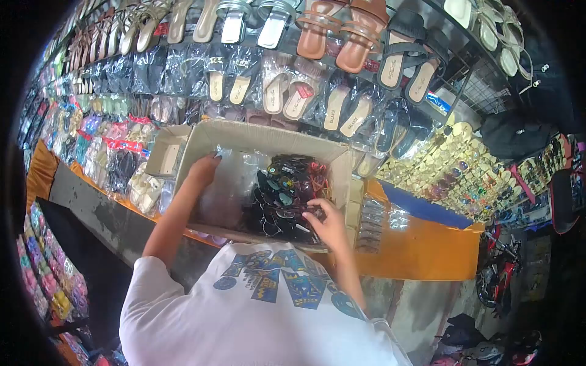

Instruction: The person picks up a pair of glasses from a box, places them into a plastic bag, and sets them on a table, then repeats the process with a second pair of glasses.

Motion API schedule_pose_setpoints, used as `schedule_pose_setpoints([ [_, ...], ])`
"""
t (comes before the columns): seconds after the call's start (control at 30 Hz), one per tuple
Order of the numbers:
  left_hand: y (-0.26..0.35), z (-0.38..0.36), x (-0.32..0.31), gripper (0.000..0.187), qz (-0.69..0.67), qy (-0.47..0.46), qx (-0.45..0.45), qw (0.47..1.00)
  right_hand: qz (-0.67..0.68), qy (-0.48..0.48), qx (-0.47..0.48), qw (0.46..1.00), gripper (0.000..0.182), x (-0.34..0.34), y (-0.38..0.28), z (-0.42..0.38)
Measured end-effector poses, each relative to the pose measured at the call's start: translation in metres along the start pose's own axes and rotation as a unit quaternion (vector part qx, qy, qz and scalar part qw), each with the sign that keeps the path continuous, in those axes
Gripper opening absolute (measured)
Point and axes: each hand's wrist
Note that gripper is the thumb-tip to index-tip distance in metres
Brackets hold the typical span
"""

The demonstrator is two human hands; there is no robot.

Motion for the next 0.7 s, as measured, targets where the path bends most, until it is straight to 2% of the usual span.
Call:
schedule_pose_setpoints([
  [0.03,0.008,0.008,-0.001,0.048,0.098,-0.024,-0.010,0.995,-0.023,0.016,0.003,1.000,0.029,-0.003,-0.003,-0.002],
  [0.07,0.015,0.013,0.000,0.054,0.194,-0.048,-0.020,0.980,0.008,0.016,-0.027,0.999,0.024,-0.012,0.004,-0.003],
  [0.1,0.010,0.020,-0.004,0.054,0.195,-0.049,-0.023,0.979,0.008,0.018,-0.029,0.999,0.024,-0.016,0.004,-0.004],
  [0.17,-0.011,0.033,-0.020,0.046,0.310,-0.052,-0.102,0.944,0.027,0.021,-0.075,0.997,0.025,-0.023,0.004,-0.008],
  [0.3,-0.033,0.048,-0.029,0.040,0.265,-0.050,-0.118,0.956,0.062,0.029,-0.081,0.994,0.027,-0.028,0.007,-0.017],
  [0.37,-0.031,0.053,-0.028,0.036,0.241,-0.085,-0.063,0.965,0.053,0.026,-0.088,0.994,0.027,-0.023,0.008,-0.020],
  [0.4,-0.028,0.053,-0.025,0.036,0.241,-0.087,-0.063,0.965,0.045,0.020,-0.093,0.995,0.028,-0.021,0.008,-0.023],
  [0.47,-0.023,0.049,-0.016,0.033,0.277,-0.147,-0.049,0.948,0.062,0.023,-0.101,0.993,0.028,-0.027,0.024,-0.027],
  [0.5,-0.025,0.046,-0.015,0.033,0.278,-0.147,-0.047,0.948,0.079,0.028,-0.107,0.991,0.028,-0.028,0.026,-0.027],
  [0.57,-0.027,0.041,-0.011,0.030,0.284,-0.101,-0.114,0.947,0.087,0.035,-0.103,0.990,0.028,-0.029,0.027,-0.028],
  [0.7,0.015,0.017,0.020,0.026,0.342,-0.058,-0.092,0.933,0.085,0.041,-0.097,0.991,0.028,-0.029,0.028,-0.025],
])
Point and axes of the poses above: each hand's wrist, its own z-axis towards the middle knuckle, its own x-axis out of the back of the hand, y = z × x, and after that the axes turned 15 degrees about -z, right-handed
